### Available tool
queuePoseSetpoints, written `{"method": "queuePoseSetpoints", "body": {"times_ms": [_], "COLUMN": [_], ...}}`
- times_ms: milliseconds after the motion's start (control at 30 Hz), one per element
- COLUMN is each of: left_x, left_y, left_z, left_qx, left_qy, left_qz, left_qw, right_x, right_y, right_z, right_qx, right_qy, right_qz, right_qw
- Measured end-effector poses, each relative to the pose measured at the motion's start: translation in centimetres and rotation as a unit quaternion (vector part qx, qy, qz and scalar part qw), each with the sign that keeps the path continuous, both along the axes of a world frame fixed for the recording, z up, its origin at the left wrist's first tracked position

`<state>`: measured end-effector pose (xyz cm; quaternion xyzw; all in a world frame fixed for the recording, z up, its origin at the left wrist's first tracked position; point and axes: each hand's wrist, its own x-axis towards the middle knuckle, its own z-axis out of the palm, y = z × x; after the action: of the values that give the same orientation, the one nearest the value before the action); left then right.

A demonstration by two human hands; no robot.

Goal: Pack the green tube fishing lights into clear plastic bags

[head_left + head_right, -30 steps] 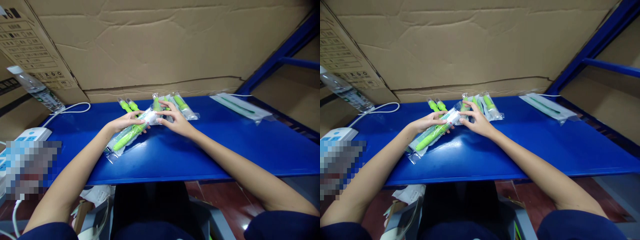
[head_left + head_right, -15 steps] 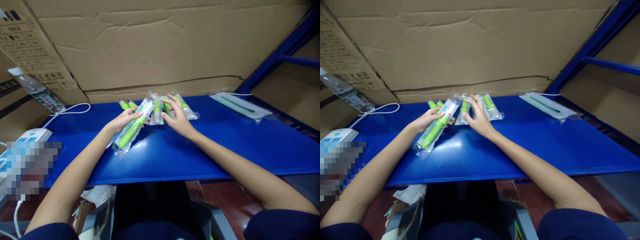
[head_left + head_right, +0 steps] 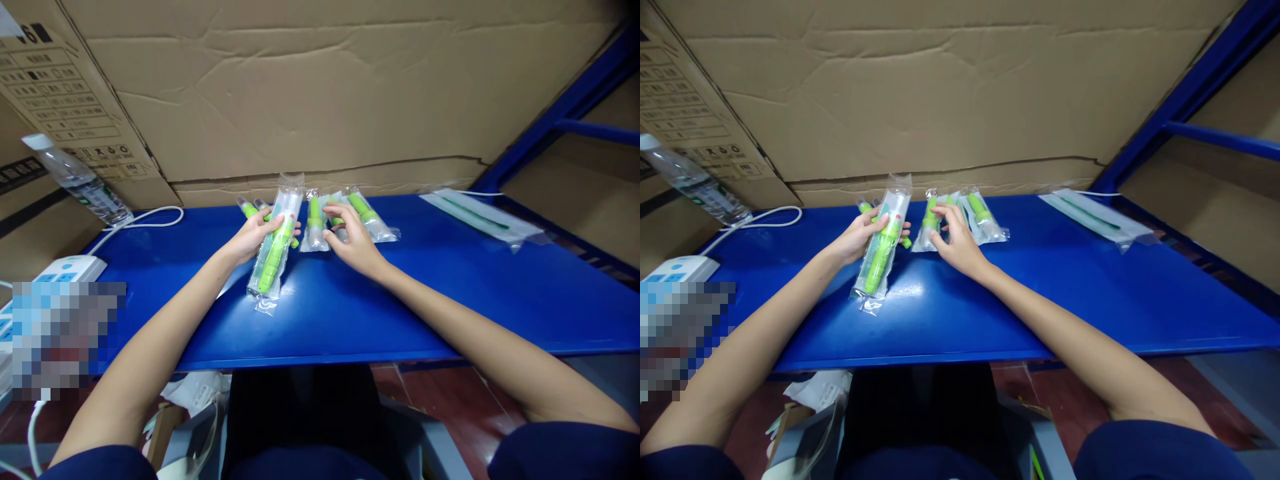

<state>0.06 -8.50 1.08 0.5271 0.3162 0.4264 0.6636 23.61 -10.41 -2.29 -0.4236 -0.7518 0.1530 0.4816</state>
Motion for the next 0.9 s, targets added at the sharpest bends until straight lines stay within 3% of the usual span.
{"method": "queuePoseSetpoints", "body": {"times_ms": [233, 367, 533, 633, 800, 900], "left_x": [0.9, 1.3, 1.5, 1.6, 1.5, 1.2], "left_y": [-0.3, -0.9, -1.4, -1.4, -0.6, -0.1], "left_z": [-0.5, -0.7, -0.5, -0.3, -0.6, -0.9], "left_qx": [-0.003, 0.009, -0.009, -0.015, 0.0, 0.019], "left_qy": [0.011, 0.051, 0.093, 0.085, 0.092, 0.123], "left_qz": [0.007, -0.045, -0.086, -0.043, 0.088, 0.106], "left_qw": [1.0, 0.998, 0.992, 0.995, 0.992, 0.987], "right_x": [-0.2, -0.2, -0.2, -0.3, -0.3, -0.4], "right_y": [-0.5, -0.8, -1.1, -1.1, -0.9, -1.0], "right_z": [0.2, 0.5, 0.9, 0.8, 0.4, 0.4], "right_qx": [0.004, -0.009, -0.021, -0.035, -0.032, -0.027], "right_qy": [-0.024, -0.028, -0.03, -0.029, -0.054, -0.065], "right_qz": [0.052, 0.102, 0.106, 0.107, 0.145, 0.16], "right_qw": [0.998, 0.994, 0.994, 0.993, 0.987, 0.985]}}
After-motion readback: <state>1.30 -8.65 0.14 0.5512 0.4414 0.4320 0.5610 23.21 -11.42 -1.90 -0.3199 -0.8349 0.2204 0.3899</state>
